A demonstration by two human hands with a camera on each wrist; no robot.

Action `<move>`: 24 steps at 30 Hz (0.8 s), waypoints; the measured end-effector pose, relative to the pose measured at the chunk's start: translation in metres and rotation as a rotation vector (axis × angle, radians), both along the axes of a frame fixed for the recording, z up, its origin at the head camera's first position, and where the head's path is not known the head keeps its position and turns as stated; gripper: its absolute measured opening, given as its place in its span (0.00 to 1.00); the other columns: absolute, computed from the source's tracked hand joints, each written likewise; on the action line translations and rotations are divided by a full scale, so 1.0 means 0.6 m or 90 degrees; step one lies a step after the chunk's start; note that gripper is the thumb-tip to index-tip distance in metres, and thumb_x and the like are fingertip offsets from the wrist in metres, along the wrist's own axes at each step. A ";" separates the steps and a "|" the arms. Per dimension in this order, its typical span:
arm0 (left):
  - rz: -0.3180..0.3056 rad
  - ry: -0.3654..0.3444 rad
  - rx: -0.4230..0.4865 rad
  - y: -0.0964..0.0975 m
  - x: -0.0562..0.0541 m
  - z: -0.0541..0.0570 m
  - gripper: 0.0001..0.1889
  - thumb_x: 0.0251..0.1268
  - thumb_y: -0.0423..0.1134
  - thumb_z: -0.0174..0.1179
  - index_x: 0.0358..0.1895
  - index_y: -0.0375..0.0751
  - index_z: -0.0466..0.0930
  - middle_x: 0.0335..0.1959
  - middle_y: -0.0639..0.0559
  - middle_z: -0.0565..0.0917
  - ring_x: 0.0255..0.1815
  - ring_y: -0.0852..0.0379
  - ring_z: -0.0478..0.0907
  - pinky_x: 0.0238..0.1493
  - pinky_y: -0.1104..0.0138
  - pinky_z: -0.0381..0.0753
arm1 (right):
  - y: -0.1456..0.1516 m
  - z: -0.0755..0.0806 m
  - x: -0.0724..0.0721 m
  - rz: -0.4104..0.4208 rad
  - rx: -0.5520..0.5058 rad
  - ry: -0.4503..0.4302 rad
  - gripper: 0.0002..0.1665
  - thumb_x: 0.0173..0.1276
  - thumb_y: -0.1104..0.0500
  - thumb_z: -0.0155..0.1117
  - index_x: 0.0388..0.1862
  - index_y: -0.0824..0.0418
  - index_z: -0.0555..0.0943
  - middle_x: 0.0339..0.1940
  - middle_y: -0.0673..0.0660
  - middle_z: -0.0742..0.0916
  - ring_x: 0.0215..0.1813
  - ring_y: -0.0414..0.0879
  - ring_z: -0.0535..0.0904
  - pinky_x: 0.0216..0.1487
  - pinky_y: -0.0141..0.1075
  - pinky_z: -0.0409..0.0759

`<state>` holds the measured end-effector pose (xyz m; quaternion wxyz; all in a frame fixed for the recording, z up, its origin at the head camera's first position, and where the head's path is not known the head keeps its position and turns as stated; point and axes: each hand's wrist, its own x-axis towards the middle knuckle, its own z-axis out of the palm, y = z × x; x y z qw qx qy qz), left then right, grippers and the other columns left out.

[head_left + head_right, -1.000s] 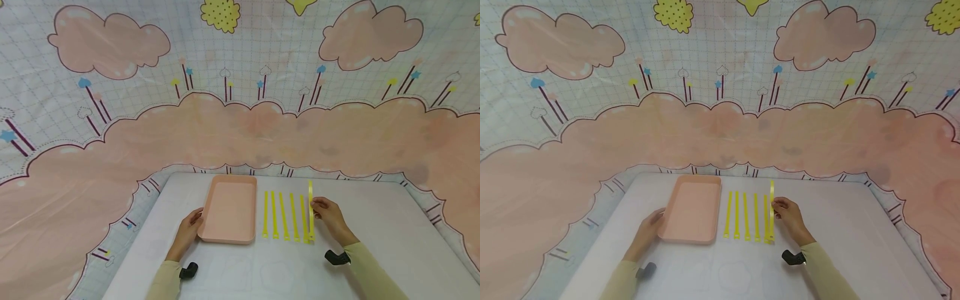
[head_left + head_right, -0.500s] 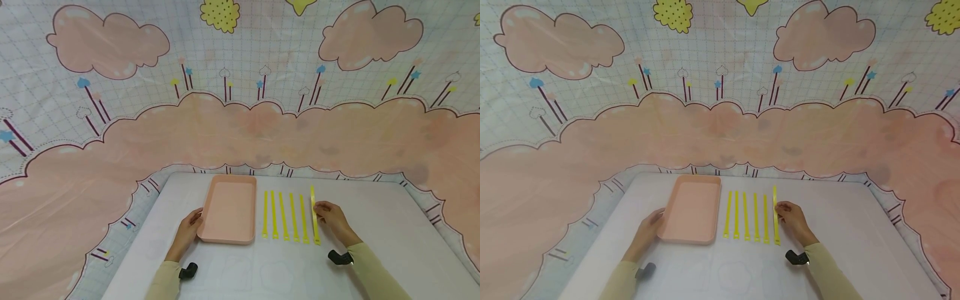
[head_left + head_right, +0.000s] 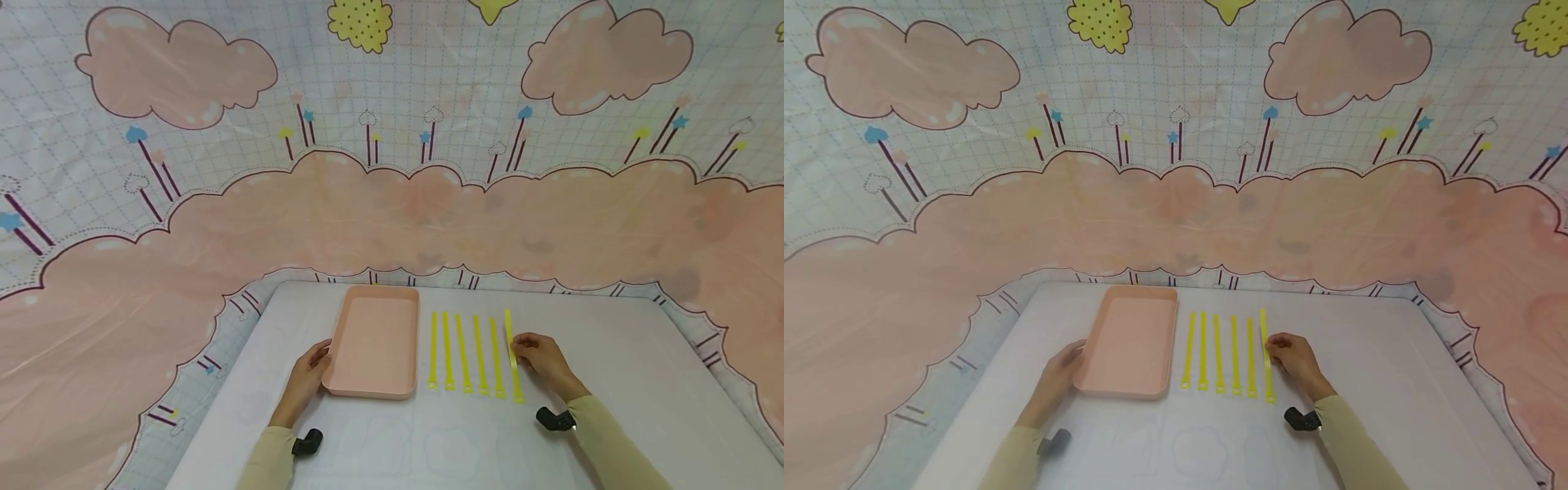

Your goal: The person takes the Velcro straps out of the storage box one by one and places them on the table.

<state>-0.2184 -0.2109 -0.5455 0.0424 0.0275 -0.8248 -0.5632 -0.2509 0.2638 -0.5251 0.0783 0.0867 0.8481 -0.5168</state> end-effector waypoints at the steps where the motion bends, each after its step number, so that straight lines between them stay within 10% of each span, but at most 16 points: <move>1: 0.001 -0.011 0.004 0.000 -0.001 0.001 0.21 0.72 0.34 0.53 0.66 0.37 0.72 0.61 0.31 0.77 0.63 0.37 0.76 0.62 0.50 0.77 | 0.000 -0.001 -0.001 0.002 0.006 0.000 0.16 0.71 0.59 0.61 0.52 0.68 0.78 0.31 0.52 0.81 0.28 0.41 0.74 0.24 0.31 0.72; 24: 0.001 -0.032 -0.003 0.002 0.003 0.012 0.22 0.74 0.34 0.52 0.68 0.37 0.70 0.62 0.31 0.77 0.64 0.38 0.75 0.65 0.50 0.74 | -0.003 -0.009 -0.006 -0.015 0.155 0.042 0.15 0.65 0.58 0.65 0.44 0.68 0.82 0.31 0.56 0.84 0.31 0.43 0.75 0.30 0.32 0.73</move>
